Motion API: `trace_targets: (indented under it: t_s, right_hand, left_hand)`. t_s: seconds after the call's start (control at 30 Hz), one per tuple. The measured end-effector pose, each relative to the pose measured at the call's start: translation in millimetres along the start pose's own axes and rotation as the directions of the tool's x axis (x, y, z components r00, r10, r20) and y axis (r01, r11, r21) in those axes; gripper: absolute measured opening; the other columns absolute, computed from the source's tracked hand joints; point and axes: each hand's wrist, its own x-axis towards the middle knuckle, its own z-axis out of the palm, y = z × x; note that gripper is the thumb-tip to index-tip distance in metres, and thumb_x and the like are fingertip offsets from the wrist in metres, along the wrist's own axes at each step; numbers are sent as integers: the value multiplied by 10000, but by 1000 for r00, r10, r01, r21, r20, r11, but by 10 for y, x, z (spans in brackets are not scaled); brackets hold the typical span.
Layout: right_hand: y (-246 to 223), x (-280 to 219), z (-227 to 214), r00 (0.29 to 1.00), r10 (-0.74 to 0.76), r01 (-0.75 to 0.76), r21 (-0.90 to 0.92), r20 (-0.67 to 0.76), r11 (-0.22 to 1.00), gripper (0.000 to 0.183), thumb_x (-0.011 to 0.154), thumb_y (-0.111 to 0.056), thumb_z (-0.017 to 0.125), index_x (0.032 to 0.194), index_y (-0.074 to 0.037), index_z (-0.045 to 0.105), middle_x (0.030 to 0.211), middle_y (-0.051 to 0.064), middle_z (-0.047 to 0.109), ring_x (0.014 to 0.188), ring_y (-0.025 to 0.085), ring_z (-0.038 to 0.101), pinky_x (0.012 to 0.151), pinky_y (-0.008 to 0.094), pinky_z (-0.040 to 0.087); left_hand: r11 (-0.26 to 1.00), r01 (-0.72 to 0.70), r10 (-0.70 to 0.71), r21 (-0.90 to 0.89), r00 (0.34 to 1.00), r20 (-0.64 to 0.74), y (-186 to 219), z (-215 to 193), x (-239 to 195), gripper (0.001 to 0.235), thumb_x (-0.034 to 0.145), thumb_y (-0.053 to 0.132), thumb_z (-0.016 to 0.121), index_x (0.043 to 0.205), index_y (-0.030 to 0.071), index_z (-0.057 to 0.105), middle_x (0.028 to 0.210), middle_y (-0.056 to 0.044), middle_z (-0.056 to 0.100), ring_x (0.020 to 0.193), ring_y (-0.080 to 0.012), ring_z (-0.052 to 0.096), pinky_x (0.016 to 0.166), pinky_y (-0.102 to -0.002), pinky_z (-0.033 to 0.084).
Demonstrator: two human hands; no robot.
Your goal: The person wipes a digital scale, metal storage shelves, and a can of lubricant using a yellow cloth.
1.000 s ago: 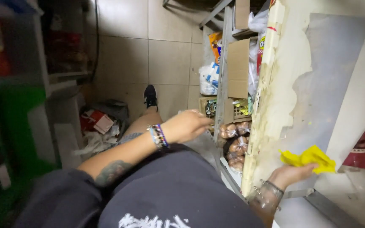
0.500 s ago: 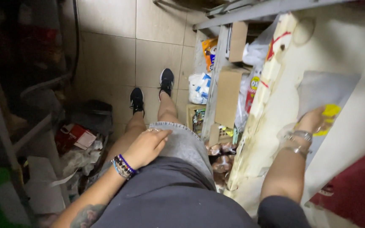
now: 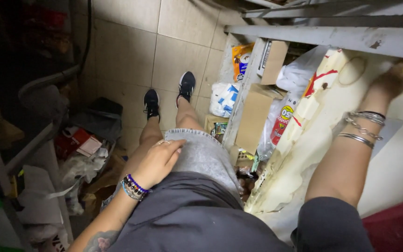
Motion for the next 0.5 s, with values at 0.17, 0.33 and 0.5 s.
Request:
trace_targets:
  t_s: [0.17,0.33,0.5]
  right_hand:
    - [-1836,-1977,878,848,-118,529,-814,516,242,298,1149,-201,484,1269,45,604,1210,299,606,1069,452,562,919,549,397]
    - [-3468,-3341,1547,866,19,194,-369,501,909,748,1195,-493,456,1666,-100,28,1759,159,34,1660,311,50,1388,454,52]
    - [-4916,-4385,1380,745,538,-661,545,395,516,562,1004,-473,657,1473,-181,551,1509,100,596,1377,286,610,1186,507,494]
  left_hand:
    - [999,-49,49,18,999,-5,61,46,13,404,1003,152,444,1366,64,597,1283,-177,693,1148,-379,631,1000,-476,460]
    - [997,-61,58,44,997,55,236,-8,-44,430,1014,183,424,1397,66,580,1307,-198,677,1186,-385,624,1035,-491,447]
    - [991,-94,89,99,995,52,412,-176,-128,327,1011,174,497,1262,69,679,1041,-184,759,1028,-406,696,931,-495,521]
